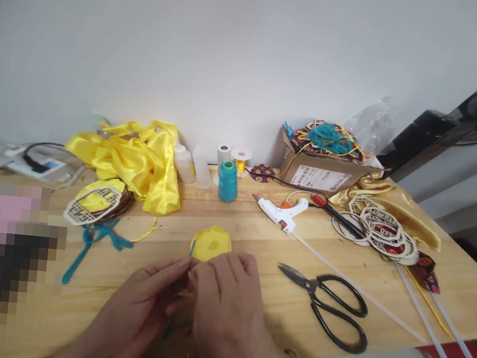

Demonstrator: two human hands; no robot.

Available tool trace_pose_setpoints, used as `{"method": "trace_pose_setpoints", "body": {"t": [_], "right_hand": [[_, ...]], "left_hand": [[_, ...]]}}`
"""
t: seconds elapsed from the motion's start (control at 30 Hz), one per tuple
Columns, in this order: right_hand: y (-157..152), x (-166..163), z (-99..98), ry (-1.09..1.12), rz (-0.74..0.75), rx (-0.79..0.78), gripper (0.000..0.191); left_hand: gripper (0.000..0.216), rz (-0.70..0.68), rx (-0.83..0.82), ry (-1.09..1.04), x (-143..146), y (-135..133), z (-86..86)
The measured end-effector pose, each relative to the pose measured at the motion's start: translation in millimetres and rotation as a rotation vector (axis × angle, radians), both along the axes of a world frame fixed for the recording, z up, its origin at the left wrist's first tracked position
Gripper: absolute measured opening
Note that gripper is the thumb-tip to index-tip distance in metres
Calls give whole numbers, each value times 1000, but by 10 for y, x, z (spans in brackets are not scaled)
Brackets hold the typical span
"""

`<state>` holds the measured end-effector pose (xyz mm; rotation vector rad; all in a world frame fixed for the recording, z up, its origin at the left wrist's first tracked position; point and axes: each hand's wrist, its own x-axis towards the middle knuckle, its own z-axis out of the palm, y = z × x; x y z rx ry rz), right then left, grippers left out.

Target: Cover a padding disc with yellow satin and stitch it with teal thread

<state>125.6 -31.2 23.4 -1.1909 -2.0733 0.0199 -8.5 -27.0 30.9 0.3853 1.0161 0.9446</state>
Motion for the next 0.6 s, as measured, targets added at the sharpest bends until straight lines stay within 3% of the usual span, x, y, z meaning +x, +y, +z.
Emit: {"method": "trace_pose_setpoints", "body": {"t": [0.17,0.6], "right_hand": [[-77,0,-134,-34,22,3,14],[-80,2,-215,-35,32,9,21]], "left_hand": [[14,-4,13,20,3,12,16],[17,14,22,51,16,12,44]]}}
